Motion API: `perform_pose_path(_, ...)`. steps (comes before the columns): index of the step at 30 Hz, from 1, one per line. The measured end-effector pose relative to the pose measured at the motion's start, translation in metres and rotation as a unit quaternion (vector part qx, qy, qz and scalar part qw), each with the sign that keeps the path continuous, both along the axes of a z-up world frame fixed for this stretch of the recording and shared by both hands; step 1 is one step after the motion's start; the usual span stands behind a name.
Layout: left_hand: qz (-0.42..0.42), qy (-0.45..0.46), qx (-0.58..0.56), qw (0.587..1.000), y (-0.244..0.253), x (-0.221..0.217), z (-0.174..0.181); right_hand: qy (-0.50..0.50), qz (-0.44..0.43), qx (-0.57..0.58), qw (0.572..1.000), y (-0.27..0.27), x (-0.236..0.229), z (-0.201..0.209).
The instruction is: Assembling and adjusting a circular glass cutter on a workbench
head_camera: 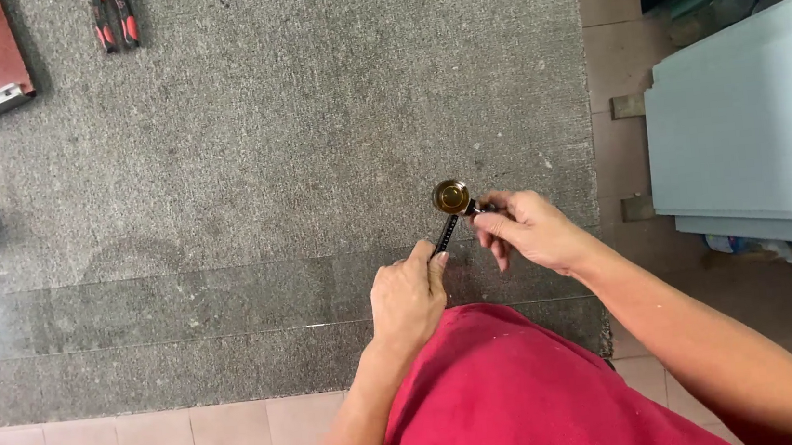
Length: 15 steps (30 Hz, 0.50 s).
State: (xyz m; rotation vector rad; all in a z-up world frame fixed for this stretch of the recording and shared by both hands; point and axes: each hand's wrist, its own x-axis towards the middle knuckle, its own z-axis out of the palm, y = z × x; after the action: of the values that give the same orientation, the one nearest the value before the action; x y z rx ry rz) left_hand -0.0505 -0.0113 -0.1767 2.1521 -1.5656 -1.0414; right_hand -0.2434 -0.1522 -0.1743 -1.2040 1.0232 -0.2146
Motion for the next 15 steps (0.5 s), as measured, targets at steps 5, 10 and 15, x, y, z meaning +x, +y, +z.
perform_pose_path(5,0.031,0.012,0.027,0.999,-0.021,-0.001,-0.011,0.120,0.086,-0.286,0.947,-0.014,0.009,-0.023)
perform_pose_path(10,0.037,0.014,0.018,0.999,-0.031,0.004,0.003,-0.006,-0.059,0.021,0.998,-0.016,0.013,-0.007)
perform_pose_path(15,0.062,0.072,0.064,0.993,-0.031,0.009,0.006,0.058,-0.011,-0.123,0.991,-0.018,0.009,-0.004)
